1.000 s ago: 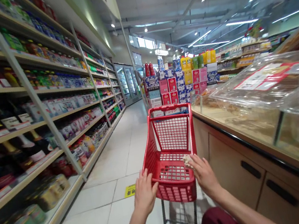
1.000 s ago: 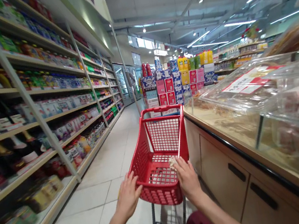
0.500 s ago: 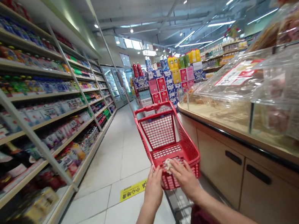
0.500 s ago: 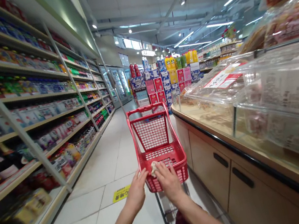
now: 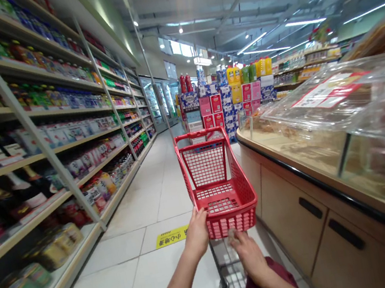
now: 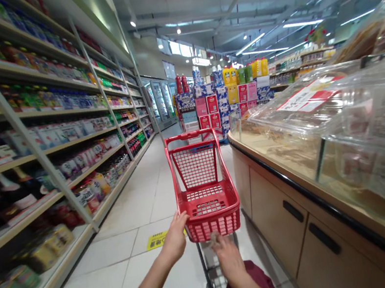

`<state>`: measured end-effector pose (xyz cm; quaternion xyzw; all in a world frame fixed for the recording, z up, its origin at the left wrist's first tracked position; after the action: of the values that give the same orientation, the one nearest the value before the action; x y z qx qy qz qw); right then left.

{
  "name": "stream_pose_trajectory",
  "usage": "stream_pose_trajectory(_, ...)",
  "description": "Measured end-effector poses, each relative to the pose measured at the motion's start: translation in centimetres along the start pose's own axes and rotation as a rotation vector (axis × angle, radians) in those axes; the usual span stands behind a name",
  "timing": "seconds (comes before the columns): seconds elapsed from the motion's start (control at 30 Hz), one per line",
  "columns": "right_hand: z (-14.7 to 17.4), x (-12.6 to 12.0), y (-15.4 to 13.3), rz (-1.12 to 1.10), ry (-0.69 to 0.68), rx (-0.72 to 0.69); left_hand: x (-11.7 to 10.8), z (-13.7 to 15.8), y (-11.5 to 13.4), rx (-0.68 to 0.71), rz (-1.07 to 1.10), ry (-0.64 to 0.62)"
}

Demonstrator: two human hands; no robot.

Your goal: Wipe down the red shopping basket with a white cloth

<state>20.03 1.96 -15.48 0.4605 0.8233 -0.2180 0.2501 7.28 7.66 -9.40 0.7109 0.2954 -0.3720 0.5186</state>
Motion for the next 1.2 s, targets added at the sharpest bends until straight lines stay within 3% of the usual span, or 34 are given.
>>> stream_pose_trajectory(0.13, -1.2, -2.1, 1.2, -0.052, 0.056, 0.029, -0.2, -0.2, -0.3, -0.017, -0.015, 0.003)
stream_pose_trajectory(0.2, -2.3, -2.0, 1.0, -0.063, 0.071, 0.025, -0.2, -0.3, -0.4, -0.023, -0.035, -0.002)
stream_pose_trajectory(0.37, -0.9, 1.0, 0.7, -0.022, -0.160, 0.018, -0.3, -0.4, -0.8, -0.016, -0.053, -0.004)
stream_pose_trajectory(0.43, -0.3, -0.1, 1.5, -0.041, -0.105, 0.012, -0.5, -0.2, -0.8, -0.004, -0.033, 0.021)
stream_pose_trajectory(0.57, -1.1, -3.7, 4.7, -0.043, 0.150, 0.109, -0.9, 0.1, -0.7, 0.025, 0.015, 0.071)
stream_pose_trajectory(0.77, 1.0, -1.4, 7.0, -0.049, -0.047, 0.102, -0.3, 0.1, -1.6, -0.035, -0.018, 0.087)
stream_pose_trajectory(0.97, -0.7, -3.8, 9.5, -0.064, 0.205, 0.263, -0.2, 0.0, -1.7, -0.034, -0.021, 0.106)
stream_pose_trajectory(1.13, 1.2, -0.8, 8.9, -0.111, -0.010, 0.220, -0.5, 0.0, -1.9, -0.066, 0.000, 0.111)
stream_pose_trajectory(1.2, 1.6, -1.5, 9.5, -0.102, 0.024, 0.250, -0.6, 0.1, -1.8, -0.060, 0.018, 0.120)
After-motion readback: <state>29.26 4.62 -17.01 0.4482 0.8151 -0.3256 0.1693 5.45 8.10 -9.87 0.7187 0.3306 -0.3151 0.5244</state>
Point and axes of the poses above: each hand's wrist, its own z-axis away from the middle knuckle, its own x-axis out of the palm, y = z × x, the point moved 8 cm from there along -z, towards the middle knuckle
